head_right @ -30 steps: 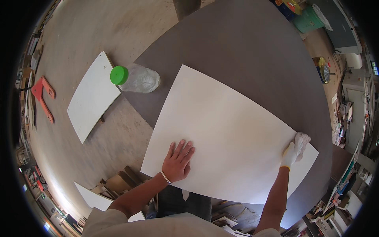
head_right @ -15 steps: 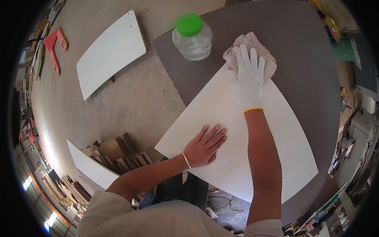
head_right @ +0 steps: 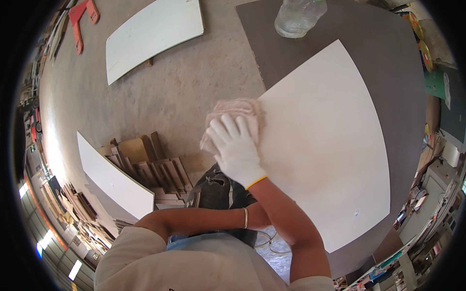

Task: The person wipes a large white panel with a cloth, repeatedly applying liquid from a bottle to the cloth and wiping the surface. The person then picks up the panel and carries it across the workshop floor.

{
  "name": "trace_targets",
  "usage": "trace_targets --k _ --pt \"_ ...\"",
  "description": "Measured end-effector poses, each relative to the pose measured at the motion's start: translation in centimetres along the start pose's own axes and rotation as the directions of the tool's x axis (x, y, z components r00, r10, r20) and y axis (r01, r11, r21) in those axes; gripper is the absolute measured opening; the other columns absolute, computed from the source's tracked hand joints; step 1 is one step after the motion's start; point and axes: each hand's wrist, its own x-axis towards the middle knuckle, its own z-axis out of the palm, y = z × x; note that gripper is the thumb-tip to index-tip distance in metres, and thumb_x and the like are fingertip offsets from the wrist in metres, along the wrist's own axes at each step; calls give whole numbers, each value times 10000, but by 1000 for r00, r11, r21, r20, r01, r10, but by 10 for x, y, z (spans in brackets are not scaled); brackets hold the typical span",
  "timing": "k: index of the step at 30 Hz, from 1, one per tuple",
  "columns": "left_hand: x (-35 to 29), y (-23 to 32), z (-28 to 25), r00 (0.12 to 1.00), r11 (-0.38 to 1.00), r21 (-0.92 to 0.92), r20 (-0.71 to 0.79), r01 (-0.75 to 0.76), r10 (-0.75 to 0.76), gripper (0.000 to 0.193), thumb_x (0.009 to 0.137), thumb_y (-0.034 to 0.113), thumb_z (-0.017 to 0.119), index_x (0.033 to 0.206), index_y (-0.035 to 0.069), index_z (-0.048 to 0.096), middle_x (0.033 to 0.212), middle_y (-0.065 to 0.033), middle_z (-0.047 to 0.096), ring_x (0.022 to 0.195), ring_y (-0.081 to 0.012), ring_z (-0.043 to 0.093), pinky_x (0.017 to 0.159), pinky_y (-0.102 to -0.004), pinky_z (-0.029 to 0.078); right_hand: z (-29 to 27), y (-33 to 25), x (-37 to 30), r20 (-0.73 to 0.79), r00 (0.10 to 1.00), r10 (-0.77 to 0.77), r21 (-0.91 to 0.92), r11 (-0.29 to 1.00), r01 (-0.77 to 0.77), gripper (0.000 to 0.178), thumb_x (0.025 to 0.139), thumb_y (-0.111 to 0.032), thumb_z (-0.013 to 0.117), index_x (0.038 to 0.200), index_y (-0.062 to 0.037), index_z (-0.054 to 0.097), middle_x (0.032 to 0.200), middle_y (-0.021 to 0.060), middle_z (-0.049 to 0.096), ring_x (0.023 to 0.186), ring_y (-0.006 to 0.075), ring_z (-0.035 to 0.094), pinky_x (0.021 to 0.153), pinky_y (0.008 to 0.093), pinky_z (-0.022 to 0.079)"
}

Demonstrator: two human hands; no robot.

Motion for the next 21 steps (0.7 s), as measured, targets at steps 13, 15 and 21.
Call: trace_targets --k 13,15,21 --pt "-131 12 0 975 983 110 155 145 -162 436 822 150 690 1241 33 663 1271 -133 663 1248 -303 599 1095 -433 442 -5 -9 -177 205 977 -56 -126 989 83 572 741 -241 774 1272 -69 653 1381 79 571 1282 335 482 1085 525 368" --pt "-132 15 11 952 978 93 227 187 -204 430 822 149 685 1236 33 667 1235 -128 674 1204 -289 622 1075 -421 453 1 -13 -143 128 989 -76 -181 979 99 556 775 -233 756 1286 -46 641 1389 71 567 1296 333 475 1101 525 359" --pt "-96 35 25 978 988 56 145 142 -149 404 853 130 690 1243 34 651 1219 -115 692 1161 -264 649 1048 -438 467 52 -18 -5 -198 978 -64 -105 993 44 511 776 -204 769 1244 -39 648 1409 91 554 1338 336 451 1161 480 333"
